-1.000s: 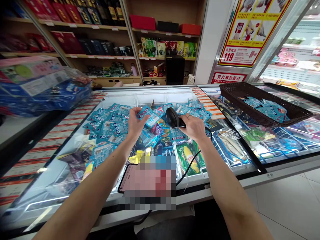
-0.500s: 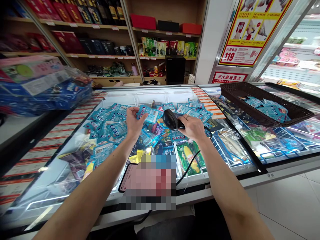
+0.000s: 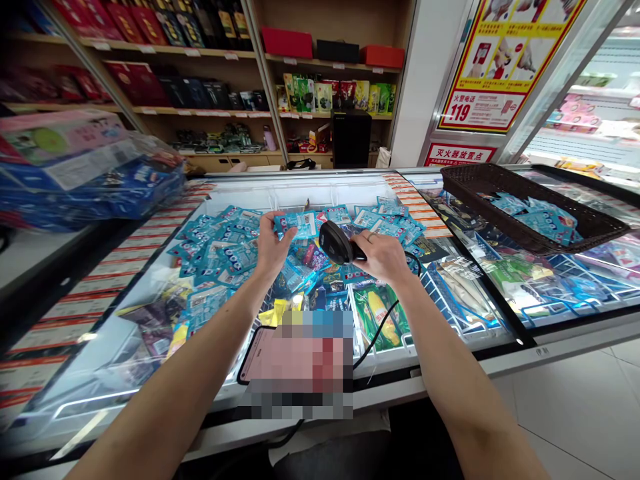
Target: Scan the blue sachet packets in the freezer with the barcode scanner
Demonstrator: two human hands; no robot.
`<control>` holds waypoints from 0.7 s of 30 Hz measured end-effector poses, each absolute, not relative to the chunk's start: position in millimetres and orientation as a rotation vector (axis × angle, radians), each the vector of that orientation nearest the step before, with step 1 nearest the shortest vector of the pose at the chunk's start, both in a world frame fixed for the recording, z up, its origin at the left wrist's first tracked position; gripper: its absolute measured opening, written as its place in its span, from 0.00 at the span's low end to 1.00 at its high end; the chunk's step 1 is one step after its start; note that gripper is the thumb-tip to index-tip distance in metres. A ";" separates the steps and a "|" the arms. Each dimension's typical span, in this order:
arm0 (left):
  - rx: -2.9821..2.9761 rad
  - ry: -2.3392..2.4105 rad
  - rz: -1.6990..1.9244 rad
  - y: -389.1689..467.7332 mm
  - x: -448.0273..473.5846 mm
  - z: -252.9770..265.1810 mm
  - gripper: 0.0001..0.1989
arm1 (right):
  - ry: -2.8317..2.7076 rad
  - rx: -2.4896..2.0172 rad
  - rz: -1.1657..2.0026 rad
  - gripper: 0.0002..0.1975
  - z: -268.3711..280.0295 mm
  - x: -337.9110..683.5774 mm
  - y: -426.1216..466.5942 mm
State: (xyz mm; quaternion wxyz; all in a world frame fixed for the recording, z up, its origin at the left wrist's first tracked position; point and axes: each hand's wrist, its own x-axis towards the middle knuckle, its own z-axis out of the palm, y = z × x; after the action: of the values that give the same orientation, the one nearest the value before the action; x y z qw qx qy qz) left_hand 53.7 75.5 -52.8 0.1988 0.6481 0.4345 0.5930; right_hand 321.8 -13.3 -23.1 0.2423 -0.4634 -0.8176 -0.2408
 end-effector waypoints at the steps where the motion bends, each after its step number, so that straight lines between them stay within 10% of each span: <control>1: 1.816 1.212 1.657 75.3 53.8 -52.3 0.20 | -2.235 -1.262 -0.658 0.14 -22.7 321.5 -13.5; 21: 2.118 1.454 1.638 63.0 56.5 -44.7 0.21 | -2.182 -1.309 -0.667 0.15 -22.3 327.7 -12.5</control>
State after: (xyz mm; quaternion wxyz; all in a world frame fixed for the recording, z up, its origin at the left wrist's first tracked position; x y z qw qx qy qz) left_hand 56.5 63.0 -44.7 0.0471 0.6944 0.4766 0.5371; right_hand 327.7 -12.5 -22.3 0.2527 -0.4815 -0.8026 -0.2454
